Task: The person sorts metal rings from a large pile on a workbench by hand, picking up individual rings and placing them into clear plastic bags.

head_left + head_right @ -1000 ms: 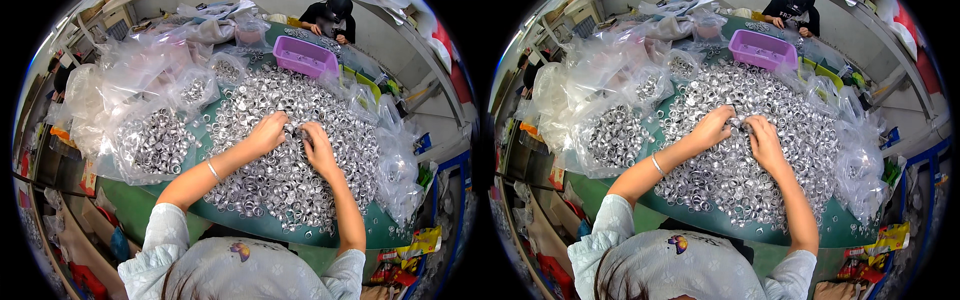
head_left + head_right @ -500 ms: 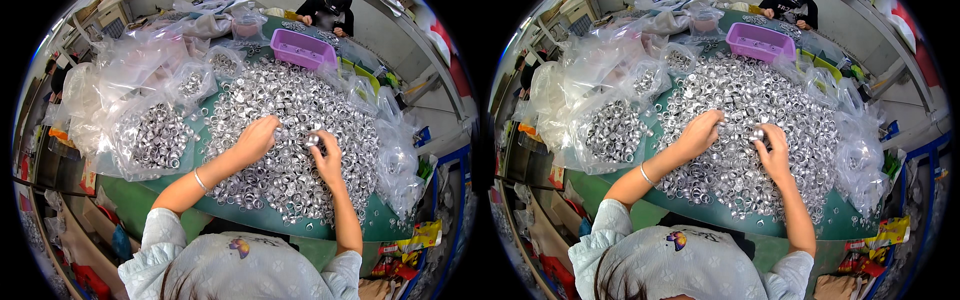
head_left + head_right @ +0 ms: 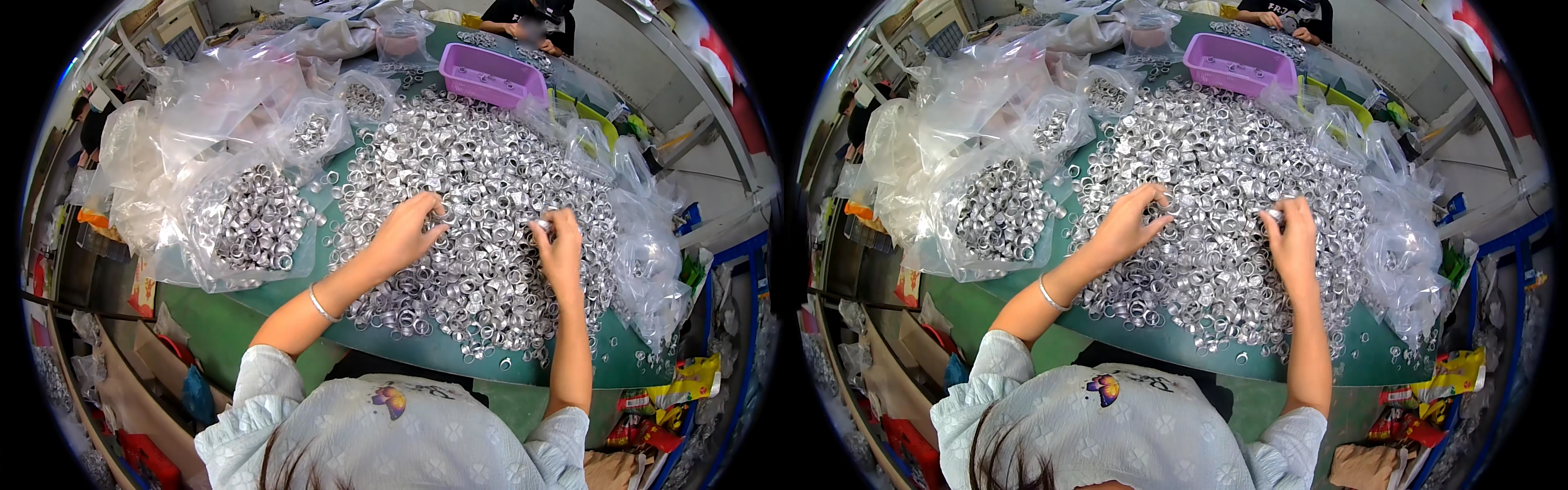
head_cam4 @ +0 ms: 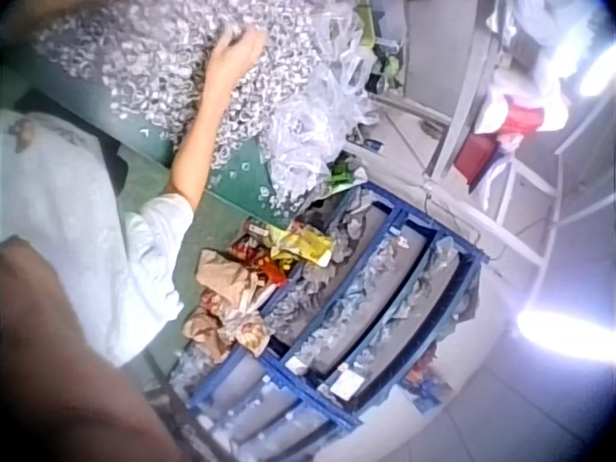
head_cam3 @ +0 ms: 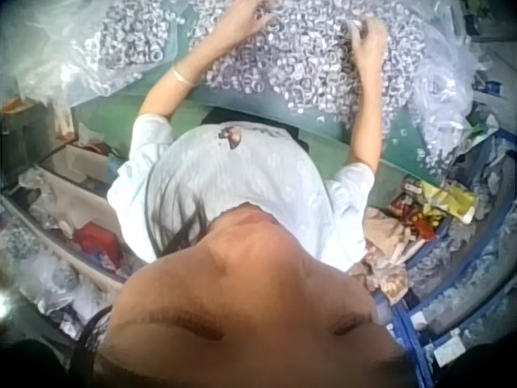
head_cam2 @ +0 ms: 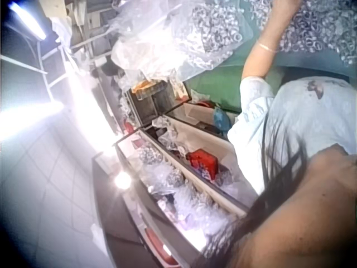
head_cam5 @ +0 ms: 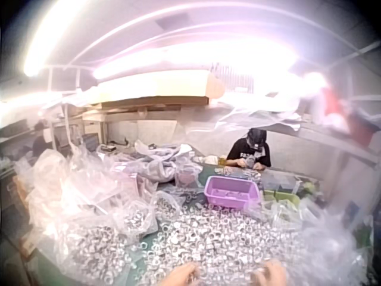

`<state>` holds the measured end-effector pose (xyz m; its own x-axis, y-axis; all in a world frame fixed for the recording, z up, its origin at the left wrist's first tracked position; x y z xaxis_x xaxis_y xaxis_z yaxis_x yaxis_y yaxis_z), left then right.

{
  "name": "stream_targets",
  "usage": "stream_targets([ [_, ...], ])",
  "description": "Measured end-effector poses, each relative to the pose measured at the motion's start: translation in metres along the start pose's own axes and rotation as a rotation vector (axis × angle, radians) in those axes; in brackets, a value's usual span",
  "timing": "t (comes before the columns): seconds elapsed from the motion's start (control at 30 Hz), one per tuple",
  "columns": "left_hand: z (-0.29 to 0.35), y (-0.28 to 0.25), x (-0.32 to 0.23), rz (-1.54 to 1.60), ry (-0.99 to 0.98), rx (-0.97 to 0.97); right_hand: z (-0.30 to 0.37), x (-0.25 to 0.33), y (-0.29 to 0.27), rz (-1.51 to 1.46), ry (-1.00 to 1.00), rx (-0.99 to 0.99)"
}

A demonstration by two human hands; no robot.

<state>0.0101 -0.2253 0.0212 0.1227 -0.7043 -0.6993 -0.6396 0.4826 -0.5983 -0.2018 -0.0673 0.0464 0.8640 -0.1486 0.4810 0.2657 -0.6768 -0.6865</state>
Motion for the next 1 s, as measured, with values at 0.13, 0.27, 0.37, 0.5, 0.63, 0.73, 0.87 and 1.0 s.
stream_targets([
  [0.13,0.004,0.005,0.007,0.101,-0.010,-0.102,-0.002,-0.020,-0.009,-0.600,0.429,-0.097],
  [0.27,0.011,0.003,0.010,0.087,-0.012,-0.125,-0.006,-0.002,-0.011,-1.188,0.608,-0.057],
  [0.37,0.015,0.009,0.011,0.272,-0.082,-0.176,-0.008,-0.008,-0.007,-1.192,0.621,0.016],
  [0.5,0.015,0.012,0.011,0.539,-0.219,-0.252,-0.023,0.002,0.009,-0.553,0.421,-0.012],
  [0.63,0.012,0.012,0.007,0.595,-0.255,-0.285,-0.029,0.009,0.028,-0.081,0.124,0.036],
  [0.73,0.012,0.012,0.008,0.493,-0.227,-0.264,-0.033,0.017,0.038,0.018,0.033,0.041],
  [0.87,0.011,0.014,0.008,0.472,-0.222,-0.287,-0.034,0.009,0.038,-0.181,0.156,0.016],
  [1.0,0.011,0.008,0.014,0.483,-0.194,-0.320,-0.031,-0.008,0.025,-1.115,0.615,0.024],
])
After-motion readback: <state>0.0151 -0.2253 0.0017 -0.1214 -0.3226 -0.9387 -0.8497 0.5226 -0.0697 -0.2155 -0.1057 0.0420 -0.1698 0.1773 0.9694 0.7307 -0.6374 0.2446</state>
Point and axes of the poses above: each hand's wrist, its own z-axis away from the middle knuckle, its own y-axis out of the palm, x = y × z, the point moved 2 cm from there along -z, towards the middle knuckle, and after that the axes turned 2 degrees about -z, right-handed, at the moved point
